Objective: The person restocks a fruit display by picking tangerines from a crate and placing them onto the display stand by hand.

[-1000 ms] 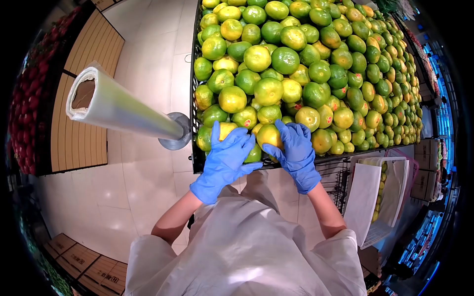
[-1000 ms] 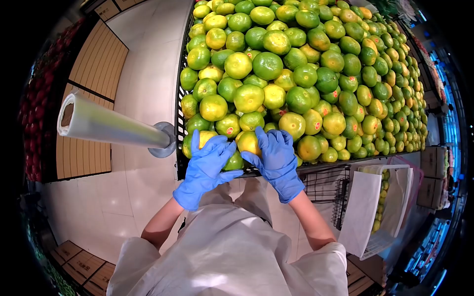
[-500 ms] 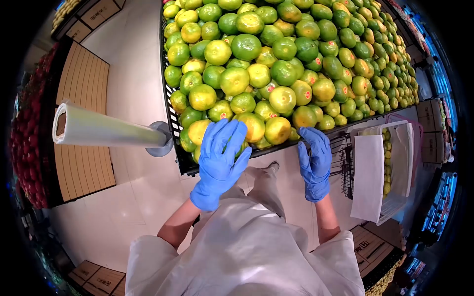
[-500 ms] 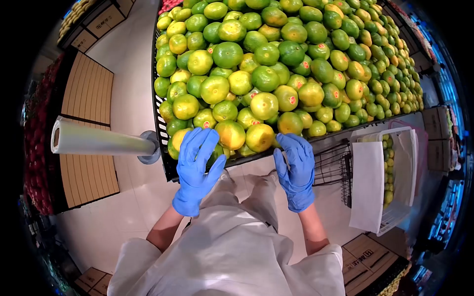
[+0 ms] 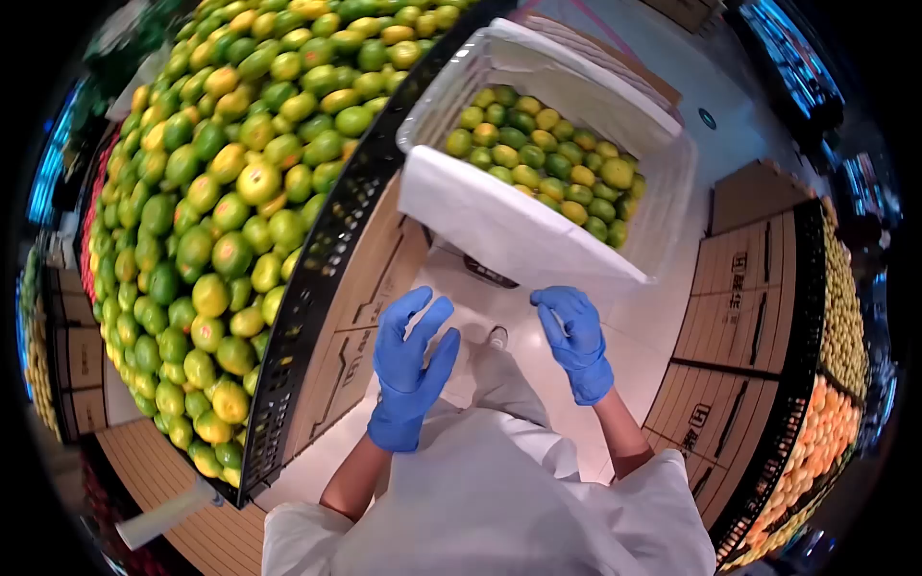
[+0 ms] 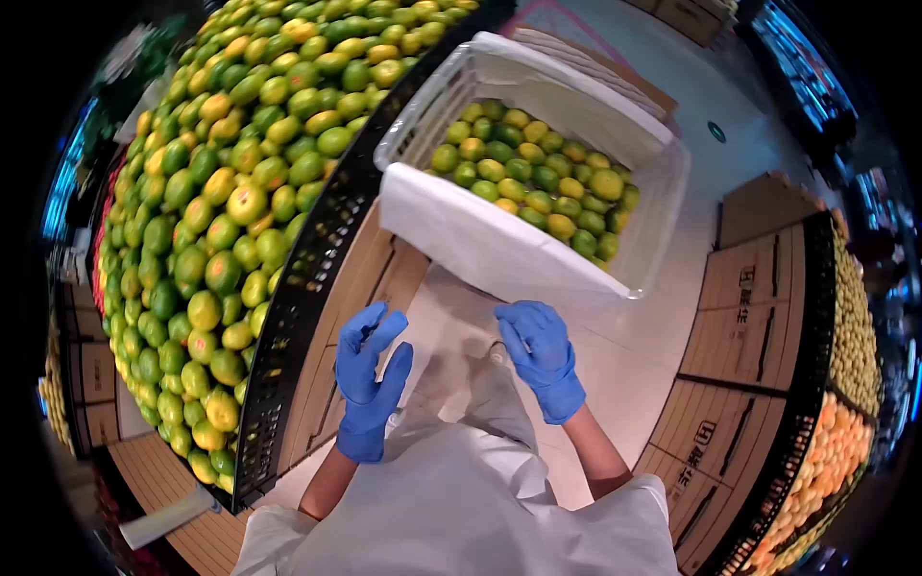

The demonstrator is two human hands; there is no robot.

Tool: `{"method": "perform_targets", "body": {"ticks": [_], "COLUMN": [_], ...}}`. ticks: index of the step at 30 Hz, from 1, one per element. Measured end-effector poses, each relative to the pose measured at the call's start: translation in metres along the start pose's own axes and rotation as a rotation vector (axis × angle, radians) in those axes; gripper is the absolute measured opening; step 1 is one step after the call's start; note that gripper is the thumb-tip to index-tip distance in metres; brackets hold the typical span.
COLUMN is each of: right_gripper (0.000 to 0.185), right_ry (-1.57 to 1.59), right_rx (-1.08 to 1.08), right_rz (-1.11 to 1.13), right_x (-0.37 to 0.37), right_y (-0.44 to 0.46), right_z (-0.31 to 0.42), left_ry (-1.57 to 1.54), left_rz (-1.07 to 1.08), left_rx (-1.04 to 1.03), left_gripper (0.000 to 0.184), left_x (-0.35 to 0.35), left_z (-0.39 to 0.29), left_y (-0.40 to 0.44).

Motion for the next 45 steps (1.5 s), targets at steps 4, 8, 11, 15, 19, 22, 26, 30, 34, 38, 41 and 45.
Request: {"method": "perform_targets", "body": {"ticks": [4, 8, 11, 15, 19, 22, 26, 30, 34, 38, 41, 45], "right_gripper": [0.009, 0.012, 0.032, 0.046, 0.051, 0.058, 0.065, 0.062, 0.049, 0.039, 0.032, 0.022], "right_ry": [-0.05, -0.119, -0.249, -0.478, -0.594, -0.646, -0.278, 0.187, 0.282, -0.09, -0.261, -0.672], "right_rx": [-0.303, -0.359, -0.453, -0.715, -0.827, -0.858, -0.855, -0.691, -0.855, -0.839, -0.542, -0.192], "right_rz": [-0.197, -0.248, -0.069, 0.177, 0.218, 0.279, 0.229, 0.355, -0.003, 0.69, 0.839, 0.905], "right_x": [0.098, 0.134, 0.112, 0.064, 0.042, 0.038, 0.042, 0.041, 0.076, -0.001, -0.042, -0.069], "right_y": [-0.014, 0.032, 0.082, 0.117, 0.127, 0.126, 0.129, 0.157, 0.15, 0.053, 0.025, 0.01], "right_z": [-0.088, -0.162, -0.236, -0.313, -0.353, -0.356, -0.307, -0.243, -0.281, -0.308, -0.281, -0.28], "left_ry": [-0.163, -0.163, -0.121, -0.225, -0.433, -0.795, -1.324, -1.797, -1.684, -1.682, -1.773, -1.809], "left_rz": [0.063, 0.158, 0.146, 0.122, 0.213, 0.322, 0.534, 0.678, 0.635, 0.486, 0.505, 0.471], "left_rx": [0.004, -0.018, -0.098, 0.095, 0.301, 0.567, 0.918, 1.113, 1.169, 1.22, 1.295, 1.406], "left_gripper": [0.013, 0.01, 0.017, 0.028, 0.043, 0.043, 0.048, 0.05, 0.048, 0.045, 0.04, 0.041], "left_x": [-0.079, -0.116, -0.134, -0.143, -0.159, -0.19, -0.249, -0.278, -0.275, -0.262, -0.259, -0.258], "left_z": [-0.012, -0.021, -0.013, -0.002, 0.043, 0.073, 0.09, 0.066, 0.099, 0.114, 0.116, 0.12], "left_y": [0.06, 0.104, 0.127, 0.166, 0.194, 0.207, 0.203, 0.217, 0.224, 0.238, 0.24, 0.227]}}
Point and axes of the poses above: each hand's wrist, its own y-axis towards the middle knuckle, its own x-axis out of the back of the hand, z = x × y, the point moved 8 cm from there along y, towards the middle knuckle, and after that the axes turned 4 degrees about z, right-handed, at the moved point
